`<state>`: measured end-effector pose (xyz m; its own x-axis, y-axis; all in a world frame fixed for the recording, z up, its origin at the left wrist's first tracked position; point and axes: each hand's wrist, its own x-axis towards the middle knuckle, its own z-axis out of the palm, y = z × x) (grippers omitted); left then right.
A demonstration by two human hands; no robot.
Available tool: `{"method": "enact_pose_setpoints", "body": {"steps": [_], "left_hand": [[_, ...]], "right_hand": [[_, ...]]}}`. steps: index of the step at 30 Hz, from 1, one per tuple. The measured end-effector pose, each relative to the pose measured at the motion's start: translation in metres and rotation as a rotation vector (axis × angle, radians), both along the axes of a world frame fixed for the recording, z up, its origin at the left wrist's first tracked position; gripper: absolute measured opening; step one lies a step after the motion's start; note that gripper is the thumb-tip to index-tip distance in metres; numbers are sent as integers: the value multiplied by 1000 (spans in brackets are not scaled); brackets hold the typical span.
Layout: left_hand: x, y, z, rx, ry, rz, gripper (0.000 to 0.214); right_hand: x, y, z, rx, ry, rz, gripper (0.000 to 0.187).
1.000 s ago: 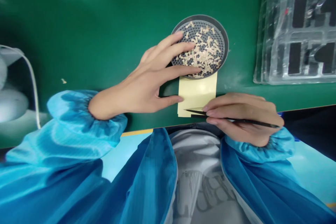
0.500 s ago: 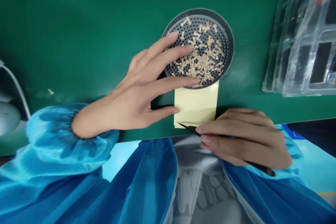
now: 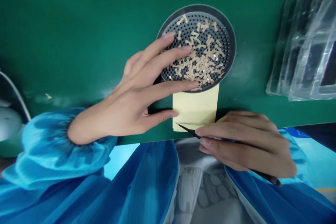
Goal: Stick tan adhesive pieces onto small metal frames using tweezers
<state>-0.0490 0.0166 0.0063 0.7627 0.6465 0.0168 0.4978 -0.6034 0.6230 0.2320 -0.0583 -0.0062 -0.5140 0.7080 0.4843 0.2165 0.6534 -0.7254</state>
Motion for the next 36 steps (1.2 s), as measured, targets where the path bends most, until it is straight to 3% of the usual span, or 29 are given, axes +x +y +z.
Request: {"method": "enact_pose_setpoints", "body": {"steps": [10,19,24,31,36], "left_hand": [[2,1,0,-39,-20,34,40],[2,1,1,-30,-81,37,43],[-1,2,-2,25,-19,-37,63],[1,2,-3,47,-34,-14,51],[0,2,-4,92,-3,-51,53]], "right_hand": [[-2,-1,3,-27,-29,-23,9],[-5,-2,1,-35,104,-67,14],[-1,-5,-1,-30,25,-84,18],[0,-4,15,-133,-41,-48,15],[-1,-4,10,-106,-52,-46,11]]}}
